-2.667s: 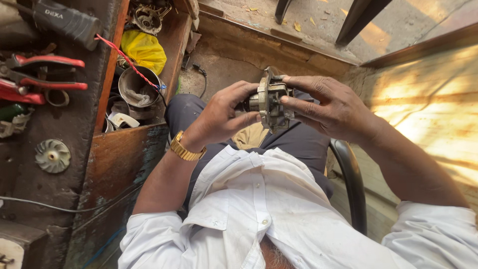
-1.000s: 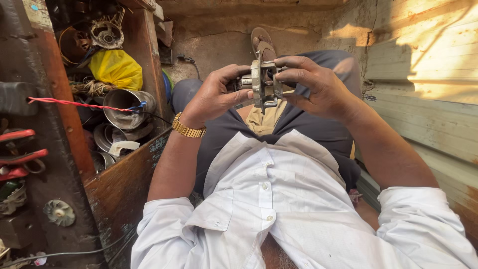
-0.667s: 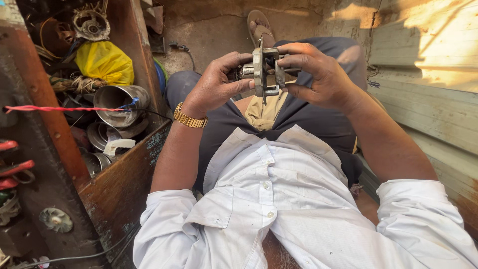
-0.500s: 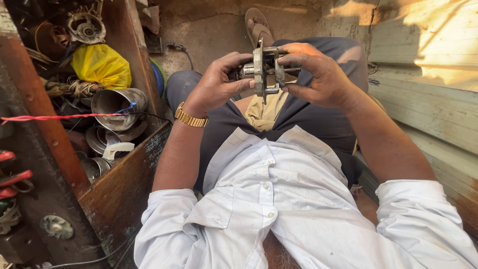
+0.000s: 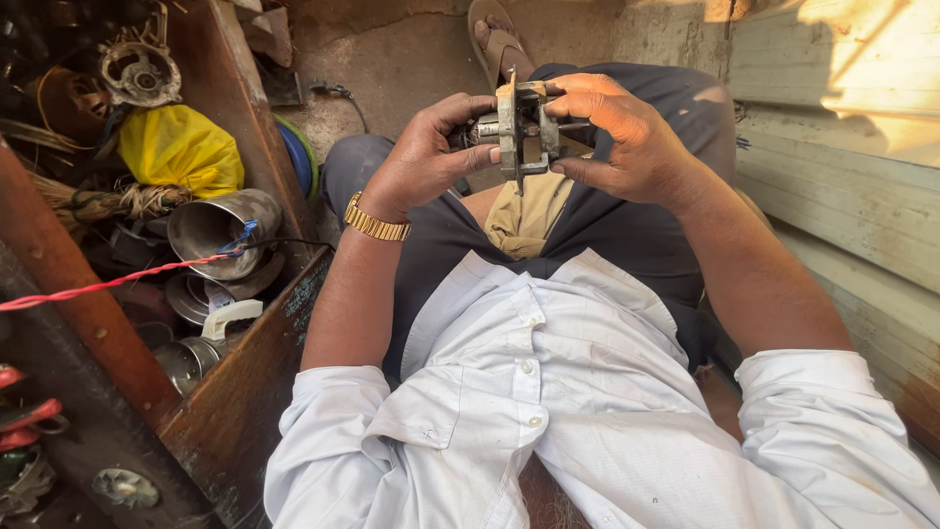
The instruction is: The person sits in a chair holding a small electric motor pump housing, turning it over and separating its parts. They fit the rotor with an impeller into the housing, then use a die grinder to grind the rotor shaft, repositioning the part repeatedly while grinding. They then reassemble the housing around the rotor and set the unit on the workbench.
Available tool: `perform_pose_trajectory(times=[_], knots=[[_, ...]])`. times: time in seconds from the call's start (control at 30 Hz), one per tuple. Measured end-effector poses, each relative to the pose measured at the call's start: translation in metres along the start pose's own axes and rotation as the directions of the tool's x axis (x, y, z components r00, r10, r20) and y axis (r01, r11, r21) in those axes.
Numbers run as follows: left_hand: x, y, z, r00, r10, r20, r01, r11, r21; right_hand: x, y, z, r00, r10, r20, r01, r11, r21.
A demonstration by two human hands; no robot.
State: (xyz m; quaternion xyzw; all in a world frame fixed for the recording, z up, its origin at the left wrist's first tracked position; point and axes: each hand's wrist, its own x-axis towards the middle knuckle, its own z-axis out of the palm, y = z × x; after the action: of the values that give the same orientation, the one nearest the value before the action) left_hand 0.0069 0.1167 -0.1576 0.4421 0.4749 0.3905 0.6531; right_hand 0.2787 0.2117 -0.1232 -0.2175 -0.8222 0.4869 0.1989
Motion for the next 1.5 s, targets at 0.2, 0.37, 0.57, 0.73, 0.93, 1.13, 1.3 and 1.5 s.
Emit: perform_pose_trajectory(times=[0.2, 0.37, 0.57, 0.73, 0.93, 1.13, 1.3, 1.5], knots=[[0.010, 0.002, -0.001, 1.000, 0.020, 0.013, -0.020, 1.000, 0.021, -0.003, 0.010, -0.003, 1.000, 0.004, -0.026, -0.004, 1.000, -0.017], [0.013, 0.009, 0.002, 0.998, 0.044, 0.040, -0.050, 0.986, 0.157, -0.003, 0.014, -0.006, 0.948, 0.315, -0.050, -0.313, 0.949, 0.043], [0.009, 0.015, 0.003, 0.992, 0.115, 0.054, -0.121, 0.986, 0.111, -0.014, 0.001, -0.008, 0.997, 0.008, -0.076, -0.012, 0.999, -0.047], [0.011, 0.020, 0.002, 0.986, 0.155, 0.066, -0.163, 0.976, 0.145, -0.018, 0.003, 0.001, 0.995, 0.023, -0.096, -0.032, 0.995, -0.096], [0.011, 0.022, 0.005, 0.985, 0.160, 0.066, -0.168, 0.977, 0.135, -0.025, 0.008, 0.007, 0.993, -0.016, -0.113, 0.002, 0.992, -0.128], [0.012, 0.022, 0.006, 0.980, 0.190, 0.056, -0.196, 0.970, 0.145, -0.022, 0.010, -0.006, 0.991, 0.092, -0.101, -0.102, 0.990, -0.094], [0.009, 0.024, 0.008, 0.986, 0.163, 0.044, -0.168, 0.978, 0.124, -0.026, 0.000, -0.019, 0.921, 0.363, -0.142, -0.319, 0.911, 0.263], [0.011, 0.027, 0.011, 0.986, 0.160, 0.042, -0.165, 0.968, 0.187, -0.026, -0.005, -0.013, 0.991, -0.031, -0.130, 0.024, 0.998, -0.056]])
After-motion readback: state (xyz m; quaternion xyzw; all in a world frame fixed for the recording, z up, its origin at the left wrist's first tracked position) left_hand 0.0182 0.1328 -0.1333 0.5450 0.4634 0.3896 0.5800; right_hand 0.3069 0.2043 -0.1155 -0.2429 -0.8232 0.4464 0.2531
